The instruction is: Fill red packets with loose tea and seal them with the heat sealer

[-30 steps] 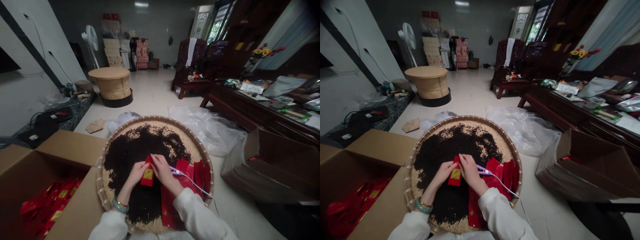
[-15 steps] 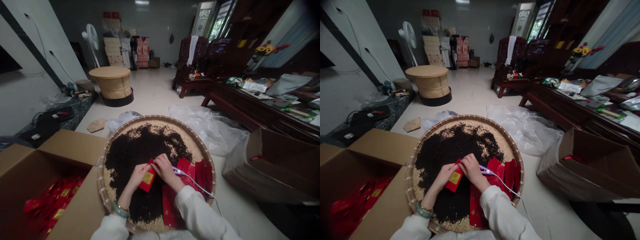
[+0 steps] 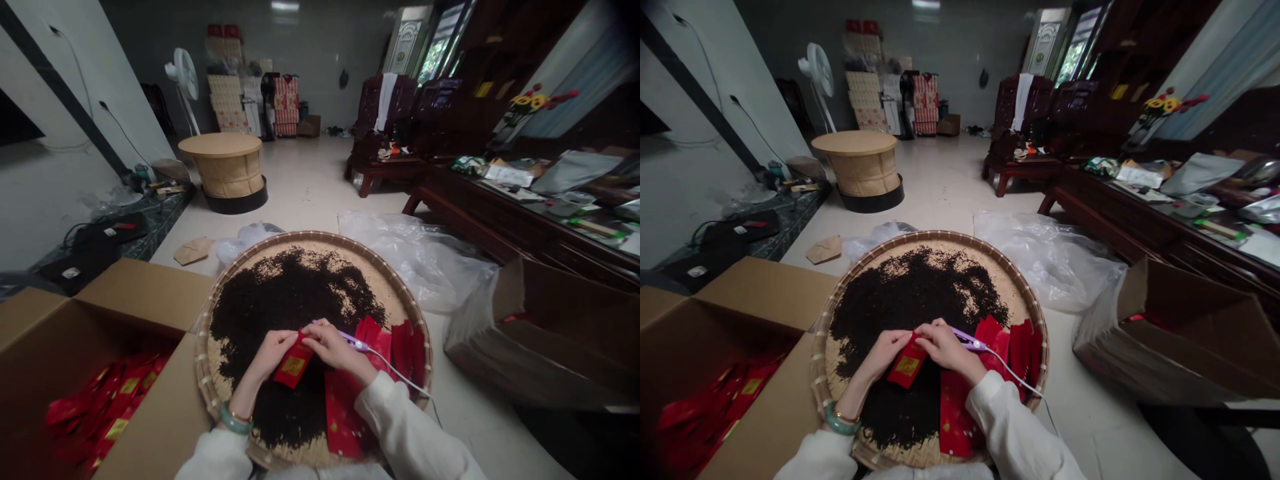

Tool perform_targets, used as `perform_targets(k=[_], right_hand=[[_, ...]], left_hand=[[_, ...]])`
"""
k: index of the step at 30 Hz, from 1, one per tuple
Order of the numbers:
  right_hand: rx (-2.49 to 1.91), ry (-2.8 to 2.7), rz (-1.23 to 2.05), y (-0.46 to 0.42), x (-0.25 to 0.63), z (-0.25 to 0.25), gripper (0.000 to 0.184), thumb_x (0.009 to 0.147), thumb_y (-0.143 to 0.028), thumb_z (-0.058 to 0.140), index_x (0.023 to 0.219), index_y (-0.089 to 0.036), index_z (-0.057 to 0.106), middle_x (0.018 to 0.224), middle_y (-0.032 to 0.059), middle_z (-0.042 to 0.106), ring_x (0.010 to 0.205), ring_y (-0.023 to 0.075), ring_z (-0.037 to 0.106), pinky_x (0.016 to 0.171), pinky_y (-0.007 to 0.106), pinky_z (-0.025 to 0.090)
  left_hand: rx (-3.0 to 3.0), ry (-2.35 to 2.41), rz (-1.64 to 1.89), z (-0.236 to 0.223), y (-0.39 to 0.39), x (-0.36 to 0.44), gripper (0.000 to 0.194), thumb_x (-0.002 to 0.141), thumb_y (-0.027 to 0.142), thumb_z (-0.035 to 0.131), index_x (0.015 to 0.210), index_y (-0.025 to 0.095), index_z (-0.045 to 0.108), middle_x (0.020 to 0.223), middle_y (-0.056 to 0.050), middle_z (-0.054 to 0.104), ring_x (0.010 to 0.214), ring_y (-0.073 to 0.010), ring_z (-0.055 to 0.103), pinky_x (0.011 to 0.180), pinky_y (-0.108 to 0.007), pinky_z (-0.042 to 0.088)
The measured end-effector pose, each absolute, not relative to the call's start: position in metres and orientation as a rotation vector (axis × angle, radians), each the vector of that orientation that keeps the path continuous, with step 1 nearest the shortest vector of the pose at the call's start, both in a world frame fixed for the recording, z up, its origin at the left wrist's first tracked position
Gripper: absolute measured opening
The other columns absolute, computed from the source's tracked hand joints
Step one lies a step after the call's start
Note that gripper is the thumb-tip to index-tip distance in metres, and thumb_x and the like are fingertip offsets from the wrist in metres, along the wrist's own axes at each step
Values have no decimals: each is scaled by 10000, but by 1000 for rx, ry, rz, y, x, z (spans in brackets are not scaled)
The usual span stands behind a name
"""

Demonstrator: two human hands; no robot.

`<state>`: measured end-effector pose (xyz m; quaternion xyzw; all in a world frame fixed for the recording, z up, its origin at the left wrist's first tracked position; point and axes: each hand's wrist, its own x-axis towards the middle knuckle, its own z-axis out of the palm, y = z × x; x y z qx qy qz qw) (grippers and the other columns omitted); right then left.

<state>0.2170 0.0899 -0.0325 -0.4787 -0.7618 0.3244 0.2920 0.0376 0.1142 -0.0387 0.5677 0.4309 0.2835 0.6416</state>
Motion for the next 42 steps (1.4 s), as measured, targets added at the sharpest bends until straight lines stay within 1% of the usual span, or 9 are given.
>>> perform_targets(k=[3,8,12,16,22,28,32,35,42], right_hand=[[-1274,-2087,928,89,215,-29,158,883,-222,515,775,-149,605,638,-10,535,643,129,413,721,272,356],[-1241,-2201,1233,87,209,-19,148,834,-276,582,784,-139,600,642,-28,501,590,102,401,612,227,335],[-1360,-2404,1136,86,203,-16,298,939,-274,413,707,-141,545,631,-11,447,638,120,375,732,285,352],[-1294,-2470,1081,85,202,-14,304,957,-264,378,712,-141,509,688,1,434,738,140,385,840,335,332],[-1267,-2551,1221,85,206,-8,399,969,-350,337,645,-155,465,586,-24,376,624,125,344,863,383,343],[-1176,-2387,1313,92,212,-21,472,991,-424,238,610,-178,368,537,-47,338,600,123,439,1080,438,180],[-1215,-2131,1433,99,216,-31,596,917,-655,218,616,-176,405,591,-12,409,627,136,418,892,384,390],[-1198,-1823,1617,103,215,-33,687,803,-798,261,673,-161,482,671,15,486,643,135,417,730,329,432],[-1127,-1631,1704,108,199,-26,765,770,-818,287,817,-134,627,837,51,630,812,170,530,903,359,412]], left_hand=[[1538,1165,776,-37,114,36,301,741,409,592,757,134,712,778,-72,724,722,-207,641,687,-291,476],[1837,1128,842,-29,104,39,270,832,332,490,840,178,712,856,-60,733,782,-189,663,740,-275,473],[1787,1040,615,-25,109,34,292,846,369,483,886,167,690,897,-63,723,830,-192,654,763,-272,477],[1696,935,408,-27,118,25,391,854,401,467,1123,161,618,1048,-70,701,962,-201,634,849,-292,474],[1671,828,254,-41,123,20,477,854,447,479,1220,166,599,1273,-87,605,1167,-227,551,1039,-348,371],[1642,847,404,-50,118,19,539,876,514,422,1263,167,565,1313,-94,573,1208,-234,527,1072,-383,353],[2003,1033,508,-47,109,15,641,770,428,624,1350,204,469,1269,-100,604,1138,-262,576,1016,-424,414],[2395,1090,679,-53,103,15,671,680,284,706,1312,186,504,1276,-128,592,1140,-292,566,989,-450,426],[2579,1234,952,-69,101,21,576,668,148,625,1238,150,543,1171,-121,649,1127,-293,559,1008,-466,381]])
